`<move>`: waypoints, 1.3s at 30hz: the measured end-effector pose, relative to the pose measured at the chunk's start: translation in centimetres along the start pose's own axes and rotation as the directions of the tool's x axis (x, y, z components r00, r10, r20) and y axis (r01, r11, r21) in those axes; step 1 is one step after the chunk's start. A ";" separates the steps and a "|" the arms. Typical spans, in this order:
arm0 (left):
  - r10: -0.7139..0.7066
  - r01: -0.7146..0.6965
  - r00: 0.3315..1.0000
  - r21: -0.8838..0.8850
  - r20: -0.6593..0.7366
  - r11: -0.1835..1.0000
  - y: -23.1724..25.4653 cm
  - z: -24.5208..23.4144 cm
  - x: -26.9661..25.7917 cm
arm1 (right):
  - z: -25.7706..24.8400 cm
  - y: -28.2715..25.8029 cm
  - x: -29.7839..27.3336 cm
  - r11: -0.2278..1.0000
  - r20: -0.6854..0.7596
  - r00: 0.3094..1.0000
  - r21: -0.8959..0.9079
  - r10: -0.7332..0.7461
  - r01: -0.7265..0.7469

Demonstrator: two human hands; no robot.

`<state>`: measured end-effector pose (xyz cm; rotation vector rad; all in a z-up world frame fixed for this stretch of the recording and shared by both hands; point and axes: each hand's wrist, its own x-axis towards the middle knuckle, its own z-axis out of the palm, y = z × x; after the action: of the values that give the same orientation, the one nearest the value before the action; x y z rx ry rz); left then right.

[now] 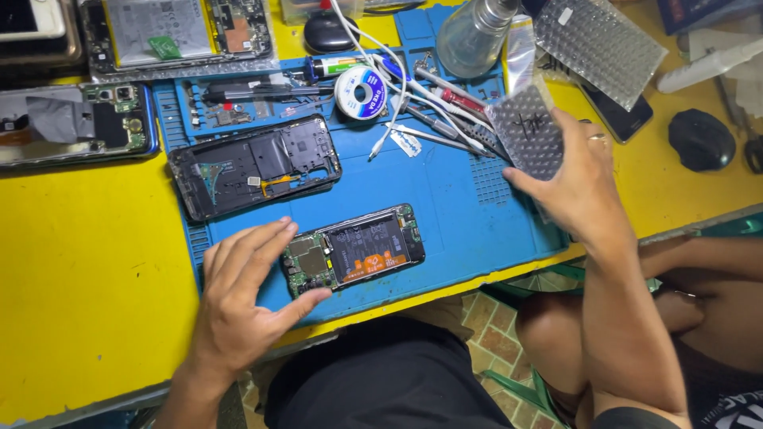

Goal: The person disassembles a mobile phone by hand, prying the back cover off and then detaching the battery from the internal chassis.

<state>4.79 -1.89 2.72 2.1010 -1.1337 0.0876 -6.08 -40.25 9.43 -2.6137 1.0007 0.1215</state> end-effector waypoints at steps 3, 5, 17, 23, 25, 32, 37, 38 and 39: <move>-0.188 0.164 0.981 -0.312 -0.049 0.936 2.9 -1.4 1.2 | -1.6 -1.0 -0.7 0.998 -0.003 1.000 0.063 0.006 -0.006; -0.406 0.329 0.912 -0.679 0.049 0.657 3.8 0.1 1.7 | -3.4 -1.0 -1.1 0.995 0.003 0.995 -0.015 -0.099 0.099; -0.405 0.176 0.786 -0.797 0.467 -0.578 5.0 4.3 4.4 | -6.6 -11.8 -5.3 0.055 0.264 0.328 -0.698 -0.907 0.714; -0.559 0.206 0.667 -0.843 0.492 -0.496 3.6 2.1 1.8 | -7.0 -7.8 -3.9 0.245 0.192 0.431 -0.595 -0.882 0.766; -0.562 0.207 0.674 -0.853 0.479 -0.480 3.0 1.6 1.0 | -6.8 -4.7 -2.7 0.339 0.146 0.485 -0.545 -0.862 0.767; -0.753 0.024 0.647 -0.990 0.119 -0.135 2.0 2.2 -0.7 | -4.0 2.9 1.7 0.746 -0.166 0.732 -0.254 -0.660 0.615; -0.436 0.089 0.863 -0.774 -0.253 0.626 5.4 0.9 0.4 | 4.6 -3.8 -4.2 0.369 -0.207 0.878 0.848 -0.432 0.382; -0.186 -0.103 0.928 -0.700 -0.323 0.706 5.4 1.1 0.8 | 6.5 -4.9 -5.5 0.054 -0.121 0.852 0.984 -0.510 0.172; 0.080 -0.300 0.930 -0.618 -0.358 0.727 5.3 1.3 1.2 | 8.2 -5.9 -7.0 -0.241 -0.064 0.801 0.965 -0.595 -0.101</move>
<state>1.16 -5.33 5.27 1.2690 -0.9926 0.0888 -7.06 -28.94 4.72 -0.9647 -0.0076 -0.1408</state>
